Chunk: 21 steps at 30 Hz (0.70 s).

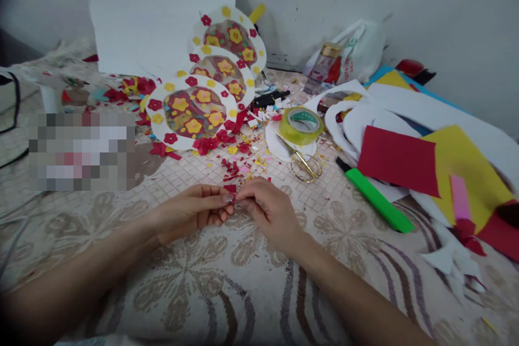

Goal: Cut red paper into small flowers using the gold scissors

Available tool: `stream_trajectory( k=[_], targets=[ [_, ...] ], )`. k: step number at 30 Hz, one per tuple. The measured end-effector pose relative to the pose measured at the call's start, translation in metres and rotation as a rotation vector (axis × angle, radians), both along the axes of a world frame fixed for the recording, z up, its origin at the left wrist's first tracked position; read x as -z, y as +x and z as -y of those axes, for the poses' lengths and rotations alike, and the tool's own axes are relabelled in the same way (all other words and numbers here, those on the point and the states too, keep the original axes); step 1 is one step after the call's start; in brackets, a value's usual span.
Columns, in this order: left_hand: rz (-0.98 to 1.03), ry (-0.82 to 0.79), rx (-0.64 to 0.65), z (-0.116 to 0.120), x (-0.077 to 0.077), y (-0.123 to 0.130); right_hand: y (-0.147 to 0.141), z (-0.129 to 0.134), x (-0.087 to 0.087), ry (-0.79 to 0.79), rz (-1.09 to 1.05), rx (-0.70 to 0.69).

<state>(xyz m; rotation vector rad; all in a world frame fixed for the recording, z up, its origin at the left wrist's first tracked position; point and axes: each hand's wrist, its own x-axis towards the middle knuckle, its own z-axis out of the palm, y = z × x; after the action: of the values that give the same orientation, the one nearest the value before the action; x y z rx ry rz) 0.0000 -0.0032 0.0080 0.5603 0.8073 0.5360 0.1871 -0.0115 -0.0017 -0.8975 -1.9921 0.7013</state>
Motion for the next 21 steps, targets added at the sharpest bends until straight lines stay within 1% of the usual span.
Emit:
stream_trajectory(
  k=[4, 6, 8, 10, 12, 13, 15, 18, 21],
  targets=[
    [0.015, 0.025, 0.004, -0.0002, 0.0019, -0.0007, 0.0009, -0.0005, -0.0008, -0.002, 0.003, -0.018],
    [-0.019, 0.081, 0.010, -0.0003, 0.0025, -0.0001, 0.0014, -0.0010, -0.0010, -0.020, 0.016, -0.032],
    [-0.090, 0.189, 0.034, 0.0000, 0.0023, 0.0012, 0.0013, -0.0011, -0.0011, -0.069, 0.031, -0.035],
    [-0.176, 0.329, 0.050, 0.0008, 0.0015, 0.0029, 0.0002, -0.0005, -0.0012, -0.153, 0.045, -0.028],
    [-0.243, 0.447, 0.043, 0.0017, 0.0011, 0.0043, -0.0017, 0.0006, -0.0015, -0.249, 0.055, -0.011],
    [-0.260, 0.479, 0.035, 0.0021, 0.0013, 0.0047, -0.0027, 0.0012, -0.0017, -0.292, 0.058, 0.002],
    [-0.253, 0.480, 0.036, 0.0022, 0.0025, 0.0050, -0.0043, 0.0024, -0.0024, -0.356, 0.057, 0.031],
    [-0.180, 0.388, 0.051, 0.0013, 0.0055, 0.0042, -0.0051, 0.0036, -0.0037, -0.410, 0.049, 0.065],
    [-0.143, 0.306, 0.045, 0.0009, 0.0072, 0.0033, -0.0047, 0.0040, -0.0043, -0.417, 0.044, 0.074]
  ],
)
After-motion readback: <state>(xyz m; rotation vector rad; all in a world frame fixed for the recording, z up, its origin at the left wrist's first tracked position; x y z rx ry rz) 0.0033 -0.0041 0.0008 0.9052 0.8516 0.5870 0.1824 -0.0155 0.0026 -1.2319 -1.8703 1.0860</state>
